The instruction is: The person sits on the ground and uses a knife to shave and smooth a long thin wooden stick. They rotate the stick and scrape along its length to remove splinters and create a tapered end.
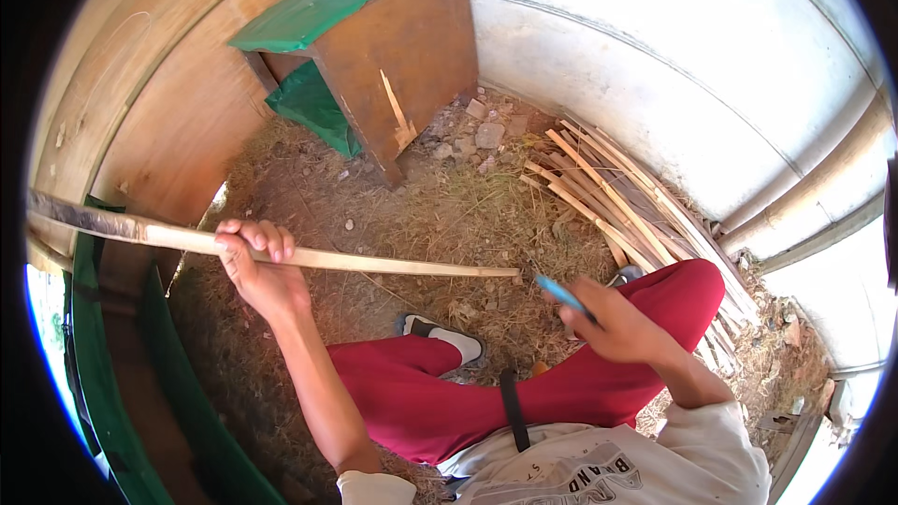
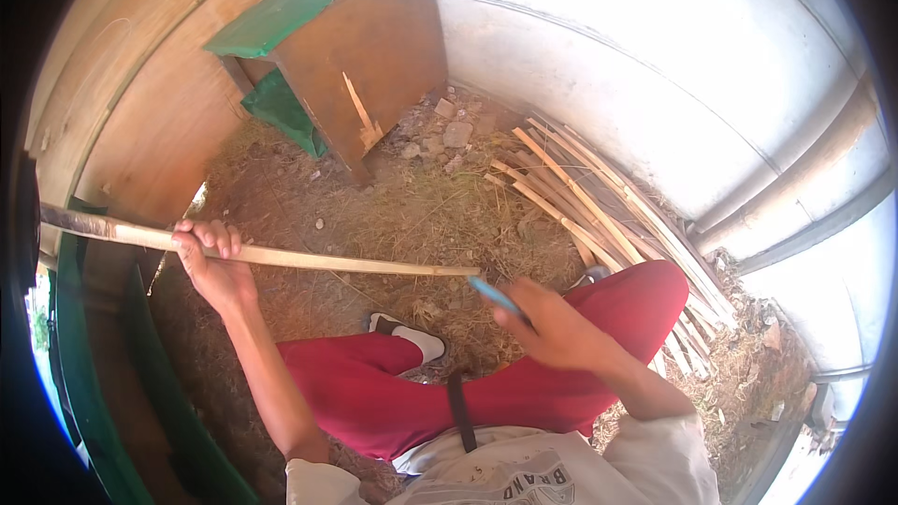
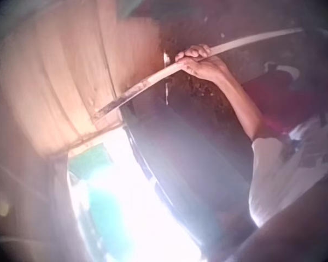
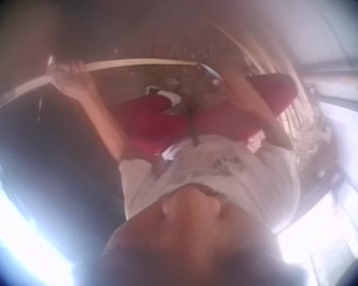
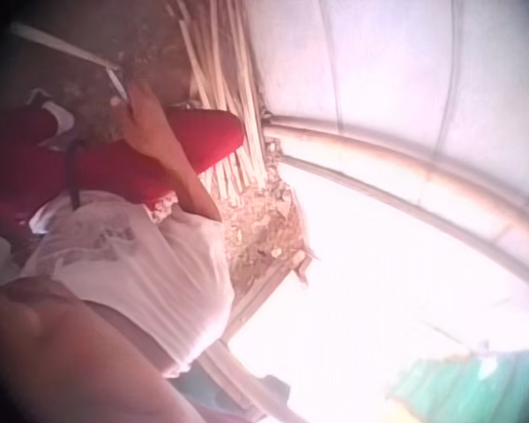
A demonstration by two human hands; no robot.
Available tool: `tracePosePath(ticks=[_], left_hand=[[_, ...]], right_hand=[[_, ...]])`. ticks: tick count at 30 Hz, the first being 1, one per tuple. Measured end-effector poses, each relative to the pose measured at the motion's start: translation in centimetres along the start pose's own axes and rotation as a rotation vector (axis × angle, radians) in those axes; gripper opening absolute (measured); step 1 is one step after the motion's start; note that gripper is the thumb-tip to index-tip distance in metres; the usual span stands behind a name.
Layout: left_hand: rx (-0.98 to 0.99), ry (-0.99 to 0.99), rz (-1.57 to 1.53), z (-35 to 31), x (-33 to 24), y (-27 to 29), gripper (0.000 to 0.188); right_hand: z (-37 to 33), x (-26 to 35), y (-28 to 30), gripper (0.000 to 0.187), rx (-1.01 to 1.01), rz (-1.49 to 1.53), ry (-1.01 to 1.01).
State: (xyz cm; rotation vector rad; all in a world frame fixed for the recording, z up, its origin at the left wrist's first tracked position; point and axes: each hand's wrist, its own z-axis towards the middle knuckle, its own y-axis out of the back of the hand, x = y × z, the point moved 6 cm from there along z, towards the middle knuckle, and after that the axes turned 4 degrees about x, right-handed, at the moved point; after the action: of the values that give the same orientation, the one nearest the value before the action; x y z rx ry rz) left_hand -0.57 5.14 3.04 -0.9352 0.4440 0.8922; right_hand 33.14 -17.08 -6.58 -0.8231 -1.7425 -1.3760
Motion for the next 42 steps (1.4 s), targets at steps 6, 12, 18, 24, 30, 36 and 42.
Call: tracePosePath(ticks=[6,12,18,24,30,36,42], left_hand=[[0.034,-0.006,0.142,1.9,1.7,-1.1,0.025],[0.029,-0.023,0.164,2.2,2.8,-1.5,0.026],[0.036,-0.014,0.198,2.2,3.3,-1.8,0.030],[0.075,-0.075,0.182,2.9,2.8,-0.9,0.028],[0.070,-0.045,0.172,2.6,3.9,-1.5,0.029],[0.076,-0.111,0.205,2.5,1.5,-1.6,0.029],[0.056,-0.162,0.237,1.7,-0.6,-0.1,0.030]], right_hand=[[-11.6,-1.8,-6.5,0.029,0.102,-0.252,-0.039],[-12.3,-2.9,-9.4,0.033,0.029,-0.338,0.044],[-11.1,-3.4,-7.6,0.024,-0.218,-0.270,0.175],[-16.1,-27.1,-0.3,0.035,-1.088,-0.219,-0.514],[-9.2,-40.6,-18.3,0.036,-0.205,-0.293,-0.902],[-4.4,-39.1,-22.3,0.036,-0.151,-0.246,-0.972],[-3.8,-38.4,-22.9,0.036,-0.166,-0.252,-0.995]])
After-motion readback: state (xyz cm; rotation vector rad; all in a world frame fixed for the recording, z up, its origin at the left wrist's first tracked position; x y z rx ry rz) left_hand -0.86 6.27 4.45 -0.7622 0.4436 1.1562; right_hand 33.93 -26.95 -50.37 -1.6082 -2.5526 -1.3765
